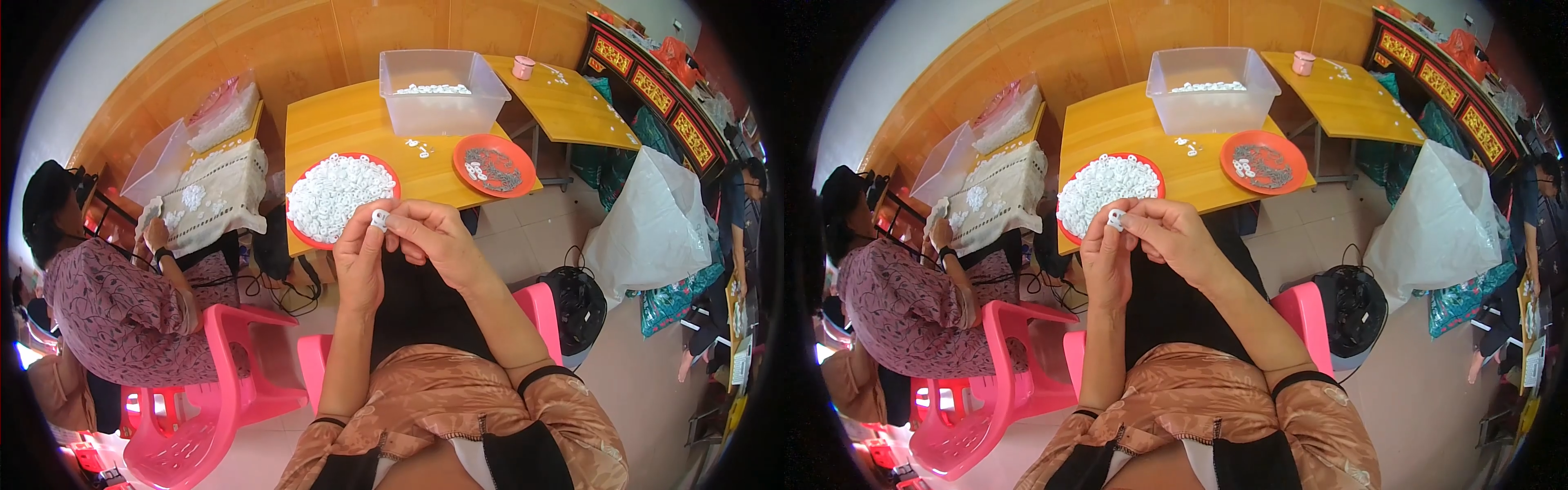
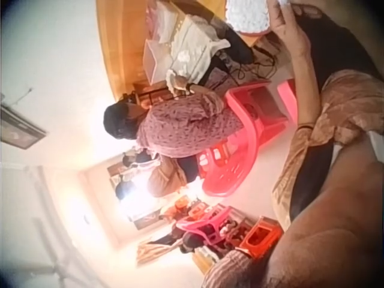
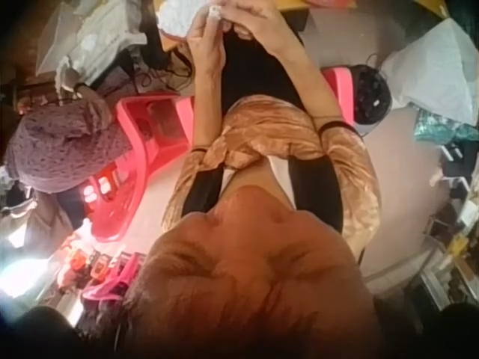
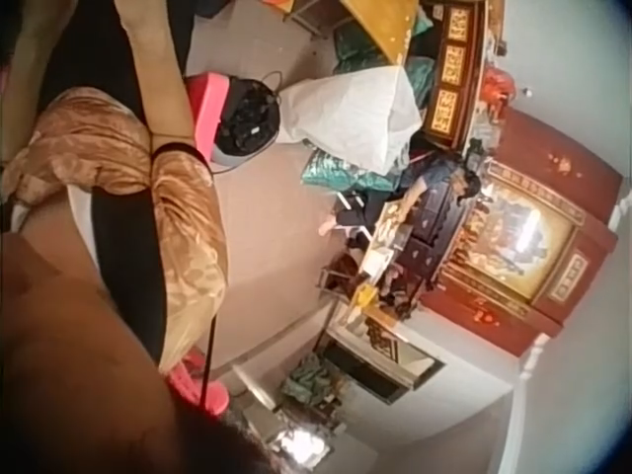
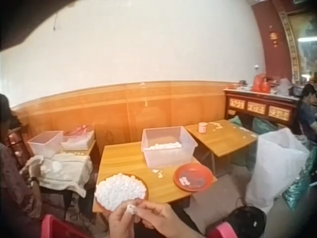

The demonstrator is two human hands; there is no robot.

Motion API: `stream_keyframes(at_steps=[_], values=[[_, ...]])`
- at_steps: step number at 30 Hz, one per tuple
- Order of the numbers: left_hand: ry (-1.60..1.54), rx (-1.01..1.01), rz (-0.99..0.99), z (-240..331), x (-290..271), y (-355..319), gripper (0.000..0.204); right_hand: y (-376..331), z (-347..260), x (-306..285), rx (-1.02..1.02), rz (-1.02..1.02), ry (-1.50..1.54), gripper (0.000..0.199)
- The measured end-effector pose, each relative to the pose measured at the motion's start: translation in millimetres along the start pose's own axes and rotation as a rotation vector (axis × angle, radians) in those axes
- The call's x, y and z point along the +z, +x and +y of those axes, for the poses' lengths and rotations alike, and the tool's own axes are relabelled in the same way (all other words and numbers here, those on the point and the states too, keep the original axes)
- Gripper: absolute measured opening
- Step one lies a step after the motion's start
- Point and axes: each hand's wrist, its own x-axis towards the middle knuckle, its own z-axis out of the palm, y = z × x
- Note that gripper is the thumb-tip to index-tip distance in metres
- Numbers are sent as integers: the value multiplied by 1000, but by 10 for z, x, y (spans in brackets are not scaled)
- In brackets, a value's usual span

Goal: Manually assembling small white plastic components by snapping pieces together at a workstation.

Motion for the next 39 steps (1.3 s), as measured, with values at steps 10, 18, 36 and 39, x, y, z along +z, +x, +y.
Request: stream_keyframes(at_steps=[10, 18, 36, 39], values=[[-82, -26, -27, 18, -52, 8, 33, -17, 40, 60, -346, -19, -612, 17], [-134, 46, -80, -29, -53, -6, 34, 44, 141, 86, -693, 82, -987, 16], [-210, -81, -31, -102, -76, -38, 34, -69, 8, 11, -436, -29, -847, 22], [-198, -57, -34, -98, -47, -57, 38, -52, 50, 19, -590, 27, -1002, 22]])
